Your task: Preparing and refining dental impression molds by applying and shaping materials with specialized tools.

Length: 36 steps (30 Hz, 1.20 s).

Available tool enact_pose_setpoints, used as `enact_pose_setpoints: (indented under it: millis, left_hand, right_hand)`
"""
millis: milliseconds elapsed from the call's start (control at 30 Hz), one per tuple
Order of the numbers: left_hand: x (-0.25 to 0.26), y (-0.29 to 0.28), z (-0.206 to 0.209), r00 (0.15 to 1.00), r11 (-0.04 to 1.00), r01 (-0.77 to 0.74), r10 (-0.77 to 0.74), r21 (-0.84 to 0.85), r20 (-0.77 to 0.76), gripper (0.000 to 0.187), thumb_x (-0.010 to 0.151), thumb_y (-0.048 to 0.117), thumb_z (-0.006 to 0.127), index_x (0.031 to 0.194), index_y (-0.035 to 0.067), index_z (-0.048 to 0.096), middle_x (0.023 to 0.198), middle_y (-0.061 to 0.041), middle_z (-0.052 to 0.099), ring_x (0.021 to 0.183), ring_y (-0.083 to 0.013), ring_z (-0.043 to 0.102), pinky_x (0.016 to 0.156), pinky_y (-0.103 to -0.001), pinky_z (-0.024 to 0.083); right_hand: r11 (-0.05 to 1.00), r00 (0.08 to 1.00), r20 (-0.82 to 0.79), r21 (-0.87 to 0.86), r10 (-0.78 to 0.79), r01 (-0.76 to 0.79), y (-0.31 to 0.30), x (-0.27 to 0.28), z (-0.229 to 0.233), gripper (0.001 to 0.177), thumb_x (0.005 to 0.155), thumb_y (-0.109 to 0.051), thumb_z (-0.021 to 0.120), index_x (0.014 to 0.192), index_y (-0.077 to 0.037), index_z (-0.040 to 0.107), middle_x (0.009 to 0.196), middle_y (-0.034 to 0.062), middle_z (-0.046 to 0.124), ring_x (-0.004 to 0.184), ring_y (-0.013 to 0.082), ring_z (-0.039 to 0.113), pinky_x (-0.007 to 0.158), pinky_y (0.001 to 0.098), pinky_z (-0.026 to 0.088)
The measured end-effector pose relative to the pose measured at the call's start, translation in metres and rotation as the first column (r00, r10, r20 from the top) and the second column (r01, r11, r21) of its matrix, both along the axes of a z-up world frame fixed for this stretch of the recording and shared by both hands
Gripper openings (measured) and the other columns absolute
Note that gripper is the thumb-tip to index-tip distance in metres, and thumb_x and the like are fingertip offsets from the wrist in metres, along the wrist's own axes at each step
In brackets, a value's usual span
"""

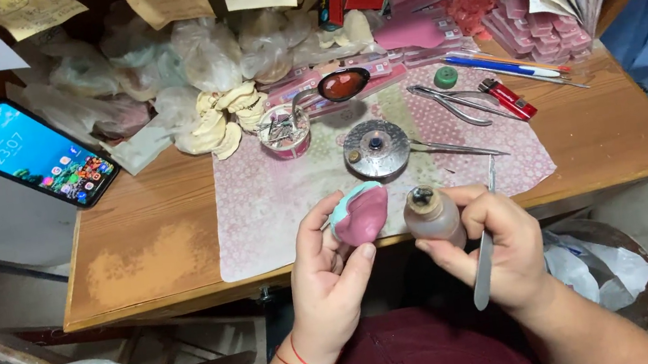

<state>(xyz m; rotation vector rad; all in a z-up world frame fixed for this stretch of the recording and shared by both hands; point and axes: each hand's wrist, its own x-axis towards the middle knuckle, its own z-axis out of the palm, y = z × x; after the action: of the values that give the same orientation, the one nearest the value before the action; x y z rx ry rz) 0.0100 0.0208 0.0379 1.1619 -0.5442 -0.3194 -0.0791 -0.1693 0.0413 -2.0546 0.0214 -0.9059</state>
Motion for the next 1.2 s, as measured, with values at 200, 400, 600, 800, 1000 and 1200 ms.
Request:
enact_pose_setpoints:
  millis: [200, 400, 600, 800, 1000, 1200]
  left_hand:
    - [0.000, -0.001, -0.001, 1.000, 1.000, 0.020, -0.020, -0.008, -0.014, 0.060, 0.095, 0.003, 0.064, 0.149, 0.006, 0.039, 0.131, -0.016, 0.067, 0.117, -0.0167, 0.064, 0.108, -0.029, 0.047]
    - [-0.001, 0.002, -0.001, 1.000, 1.000, 0.018, -0.018, -0.015, -0.006, 0.059, 0.095, 0.003, 0.064, 0.149, 0.006, 0.038, 0.135, -0.017, 0.064, 0.120, -0.0173, 0.063, 0.110, -0.029, 0.045]
    - [0.001, 0.001, -0.009, 0.998, 0.999, 0.000, -0.003, -0.038, -0.069, 0.060, 0.092, -0.002, 0.064, 0.147, 0.006, 0.042, 0.125, -0.015, 0.067, 0.109, -0.0138, 0.063, 0.102, -0.025, 0.045]
    - [0.008, 0.003, -0.009, 0.990, 1.000, 0.018, -0.019, -0.004, -0.137, 0.048, 0.093, 0.009, 0.067, 0.139, 0.006, 0.051, 0.113, -0.012, 0.069, 0.092, -0.0131, 0.065, 0.077, -0.027, 0.060]
    - [0.010, -0.001, -0.026, 0.982, 0.999, 0.007, 0.002, 0.047, -0.190, 0.037, 0.094, 0.017, 0.068, 0.129, 0.008, 0.058, 0.107, -0.006, 0.072, 0.084, -0.0102, 0.067, 0.057, -0.024, 0.056]
    - [0.011, -0.002, -0.022, 0.977, 0.998, 0.016, -0.002, 0.065, -0.212, 0.035, 0.093, 0.015, 0.067, 0.126, 0.006, 0.063, 0.104, -0.006, 0.073, 0.083, -0.0099, 0.067, 0.056, -0.023, 0.055]
  right_hand:
    - [0.992, 0.997, -0.041, -0.100, 0.067, -0.070, 0.009, 0.000, 0.010, 0.050, 0.078, -0.021, 0.084, 0.073, -0.015, 0.034, 0.109, 0.0126, 0.077, 0.084, 0.0176, 0.070, 0.073, 0.0285, 0.047]
    - [0.998, 1.000, -0.016, -0.064, -0.012, 0.011, 0.007, 0.002, 0.007, 0.053, 0.076, -0.010, 0.086, 0.073, -0.015, 0.034, 0.104, 0.0092, 0.076, 0.082, 0.0146, 0.069, 0.075, 0.0271, 0.048]
    - [0.965, 0.990, 0.122, 0.242, 0.069, -0.097, -0.030, -0.004, -0.012, 0.043, 0.082, 0.000, 0.076, 0.086, -0.015, 0.036, 0.107, 0.0133, 0.064, 0.118, 0.0348, 0.070, 0.104, 0.0426, 0.052]
    - [0.926, 0.888, 0.263, 0.106, -0.377, 0.362, -0.180, -0.008, -0.067, 0.052, 0.098, 0.002, 0.083, 0.102, -0.015, 0.034, 0.116, 0.0118, 0.052, 0.107, 0.0224, 0.051, 0.104, 0.0354, 0.039]
    - [0.883, 0.869, 0.161, 0.089, -0.469, 0.460, -0.237, -0.018, -0.097, 0.056, 0.100, 0.008, 0.087, 0.101, -0.013, 0.035, 0.117, 0.0119, 0.056, 0.099, 0.0189, 0.048, 0.096, 0.0349, 0.040]
    - [0.745, 0.731, 0.166, 0.252, -0.662, 0.617, -0.180, -0.027, -0.071, 0.054, 0.116, -0.049, 0.043, 0.140, -0.005, 0.065, 0.120, 0.0106, 0.064, 0.111, 0.0222, 0.066, 0.086, 0.0324, 0.052]
